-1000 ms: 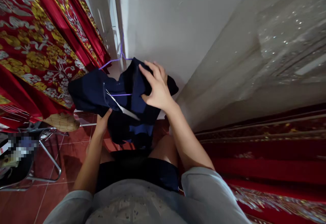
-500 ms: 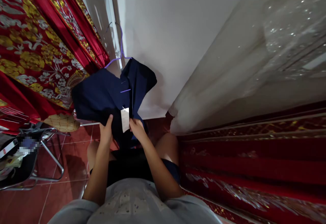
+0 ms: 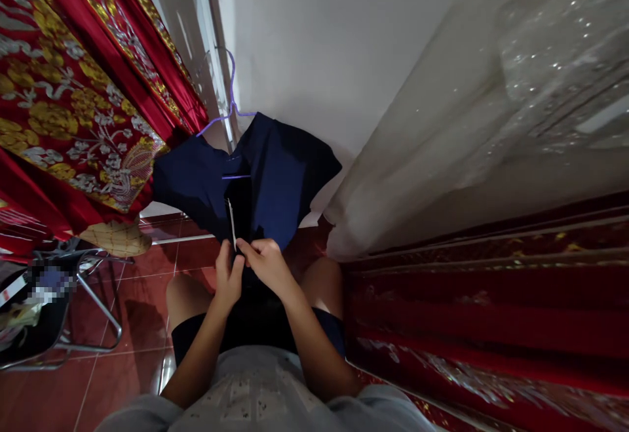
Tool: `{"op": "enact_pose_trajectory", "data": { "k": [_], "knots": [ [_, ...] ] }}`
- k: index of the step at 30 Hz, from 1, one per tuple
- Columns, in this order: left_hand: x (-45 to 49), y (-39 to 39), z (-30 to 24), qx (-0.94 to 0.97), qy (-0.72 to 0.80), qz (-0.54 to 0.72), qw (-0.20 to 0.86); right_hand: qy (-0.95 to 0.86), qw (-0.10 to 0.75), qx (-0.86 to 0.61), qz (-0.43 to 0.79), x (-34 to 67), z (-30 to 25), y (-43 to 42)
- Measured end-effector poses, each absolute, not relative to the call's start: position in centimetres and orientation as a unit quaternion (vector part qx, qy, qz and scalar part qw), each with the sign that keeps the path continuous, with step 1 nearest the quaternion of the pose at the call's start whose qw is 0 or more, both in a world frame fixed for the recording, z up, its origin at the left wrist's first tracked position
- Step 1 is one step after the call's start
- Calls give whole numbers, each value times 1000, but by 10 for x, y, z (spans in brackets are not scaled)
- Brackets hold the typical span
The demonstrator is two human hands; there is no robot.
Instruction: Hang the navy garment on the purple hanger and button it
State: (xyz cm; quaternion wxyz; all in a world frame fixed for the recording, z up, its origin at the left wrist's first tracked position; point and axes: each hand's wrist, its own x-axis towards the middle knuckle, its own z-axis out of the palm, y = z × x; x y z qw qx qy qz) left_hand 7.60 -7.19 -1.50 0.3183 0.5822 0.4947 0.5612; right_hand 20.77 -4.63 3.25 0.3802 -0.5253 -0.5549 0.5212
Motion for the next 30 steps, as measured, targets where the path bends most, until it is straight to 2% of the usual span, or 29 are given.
{"op": "enact_pose_trajectory", "data": {
  "k": [8,12,15,17,19,24,27,30],
  "knots": [
    [82,-71,23,539,509,522,421,-607,291,-501,544,236,64,-60],
    [86,-75,31,499,505,573,410,-621,309,-459,555,242,79,-67],
    [85,-81,33,507,453,622,389,-603,305,-396,622,241,90,-73],
    [86,-84,32,533,408,613,418,-588,287,-340,676,238,93,-76],
    [87,-84,26,552,398,576,454,-556,308,-324,700,233,89,-73],
    [81,-52,-3,516,454,580,438,-450,476,-439,615,217,40,-19],
    [65,-28,-16,481,475,612,411,-485,457,-517,538,208,10,34],
    [53,-21,-22,455,492,627,397,-524,392,-606,452,195,0,83]
  ]
}}
